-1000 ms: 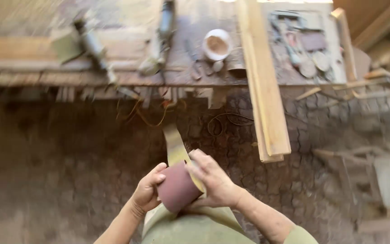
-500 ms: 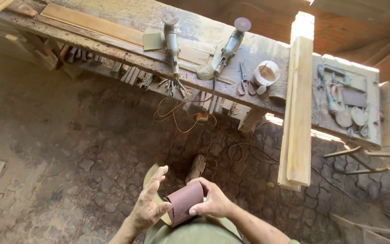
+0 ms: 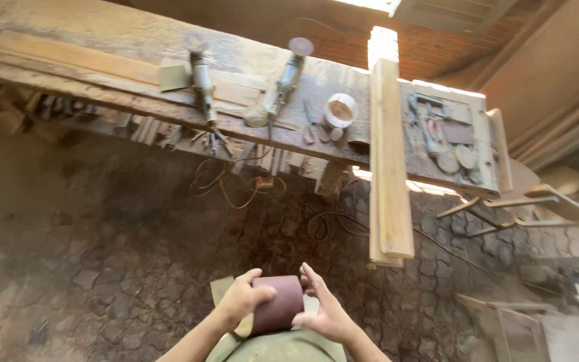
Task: Sanding wood boards with a power tool and applying glue to join pieces.
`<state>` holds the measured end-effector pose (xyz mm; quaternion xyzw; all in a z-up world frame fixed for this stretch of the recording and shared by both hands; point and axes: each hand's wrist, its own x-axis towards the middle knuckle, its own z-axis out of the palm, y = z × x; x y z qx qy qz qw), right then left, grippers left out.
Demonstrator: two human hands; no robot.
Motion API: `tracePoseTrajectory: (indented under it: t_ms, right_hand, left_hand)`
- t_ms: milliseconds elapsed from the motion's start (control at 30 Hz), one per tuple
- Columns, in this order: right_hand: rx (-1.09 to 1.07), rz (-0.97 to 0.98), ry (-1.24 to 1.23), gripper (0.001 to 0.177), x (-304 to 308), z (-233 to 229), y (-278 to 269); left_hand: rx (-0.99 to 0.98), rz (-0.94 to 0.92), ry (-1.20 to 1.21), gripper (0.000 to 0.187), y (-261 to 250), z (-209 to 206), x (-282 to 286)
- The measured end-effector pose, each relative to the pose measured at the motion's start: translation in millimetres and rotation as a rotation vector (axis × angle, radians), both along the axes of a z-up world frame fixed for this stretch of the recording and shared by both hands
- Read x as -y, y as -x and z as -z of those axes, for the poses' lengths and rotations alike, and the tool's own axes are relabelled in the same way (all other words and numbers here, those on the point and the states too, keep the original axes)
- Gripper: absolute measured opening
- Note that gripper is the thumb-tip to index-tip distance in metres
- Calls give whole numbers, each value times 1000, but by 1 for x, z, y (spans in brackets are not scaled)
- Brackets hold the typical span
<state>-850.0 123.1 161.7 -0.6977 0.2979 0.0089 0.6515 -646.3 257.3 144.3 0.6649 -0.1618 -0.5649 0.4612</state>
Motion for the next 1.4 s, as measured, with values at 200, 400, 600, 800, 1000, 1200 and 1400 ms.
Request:
tracePoseTrajectory:
  t_ms: [200,400,600,800,1000,1200,1400]
  right_hand:
    - [280,-98,429,91,27,-38,37]
    - [59,399,-67,68,78,-20,142]
    - [-87,747,-672,58,128,15,270]
    - [184,666,-278,110,155,17,362]
    - [109,615,-78,98,164,33,396]
    - [89,982,-459,65,215,68,414]
    - [47,1182,-612,55,320,41,395]
  left_hand:
    - [-654,-197,-239,58,46,20,41]
    - [4,133,120,73,118,-9,105]
    - [782,842,668,49,247,-30,188]
    - [220,631,52,75,323,-6,260]
    - [-350,619,-262,64,361,3,294]
    - [257,892,470,82,358,11,350]
    - [386,958,569,75,381,25,451]
